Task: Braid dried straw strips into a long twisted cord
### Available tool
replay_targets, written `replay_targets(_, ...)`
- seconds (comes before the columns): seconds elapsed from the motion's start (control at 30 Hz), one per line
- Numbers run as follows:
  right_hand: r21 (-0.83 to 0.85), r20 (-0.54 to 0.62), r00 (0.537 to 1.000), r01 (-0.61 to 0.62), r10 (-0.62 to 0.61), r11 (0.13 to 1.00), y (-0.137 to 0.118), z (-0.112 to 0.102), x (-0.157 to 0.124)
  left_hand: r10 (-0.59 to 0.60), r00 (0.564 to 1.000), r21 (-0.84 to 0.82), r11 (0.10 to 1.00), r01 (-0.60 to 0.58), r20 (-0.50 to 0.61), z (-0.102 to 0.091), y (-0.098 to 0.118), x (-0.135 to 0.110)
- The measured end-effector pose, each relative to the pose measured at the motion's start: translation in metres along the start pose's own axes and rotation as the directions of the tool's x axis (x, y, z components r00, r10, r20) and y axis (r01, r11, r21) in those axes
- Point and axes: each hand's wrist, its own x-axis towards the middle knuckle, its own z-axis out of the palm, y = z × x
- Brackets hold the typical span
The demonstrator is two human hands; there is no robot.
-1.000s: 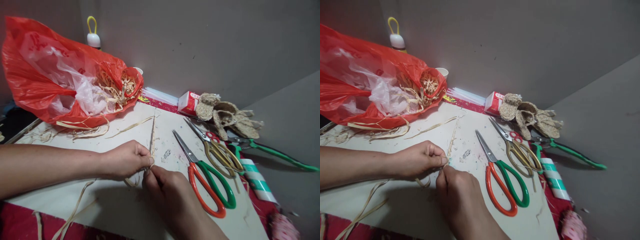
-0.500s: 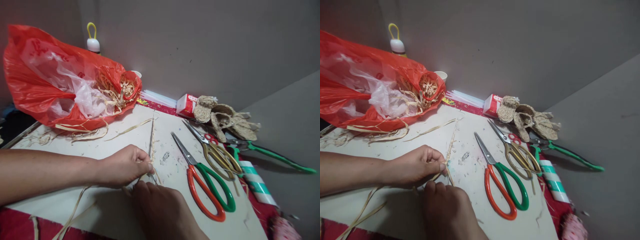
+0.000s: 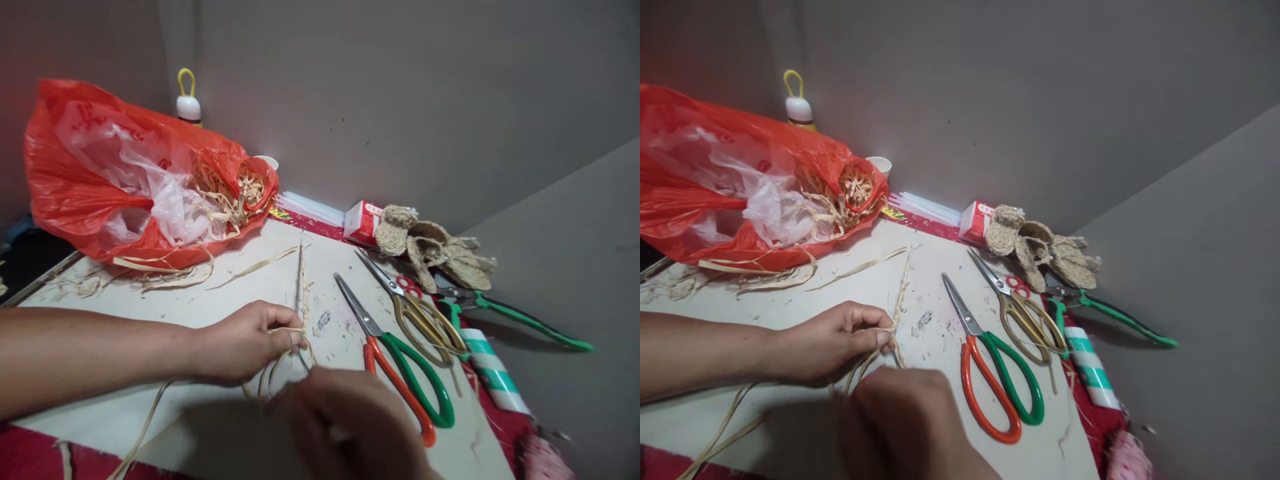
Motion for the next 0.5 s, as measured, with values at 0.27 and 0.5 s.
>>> replay_targets(0.27,0.796,-0.210,0.782,-0.212,0.587,0.567,0.050,0.001,0.028,-0.105,0.994,-0.014,0.994,0.104,-0.018,0.000,-0.002,0.001)
replay_targets(0.5,0.921,-0.179,0.729,-0.112,0.661,0.373,0.064,-0.004,0.041,-0.012,0.999,0.173,0.985,0.018,-0.041,-0.002,-0.006,0.001)
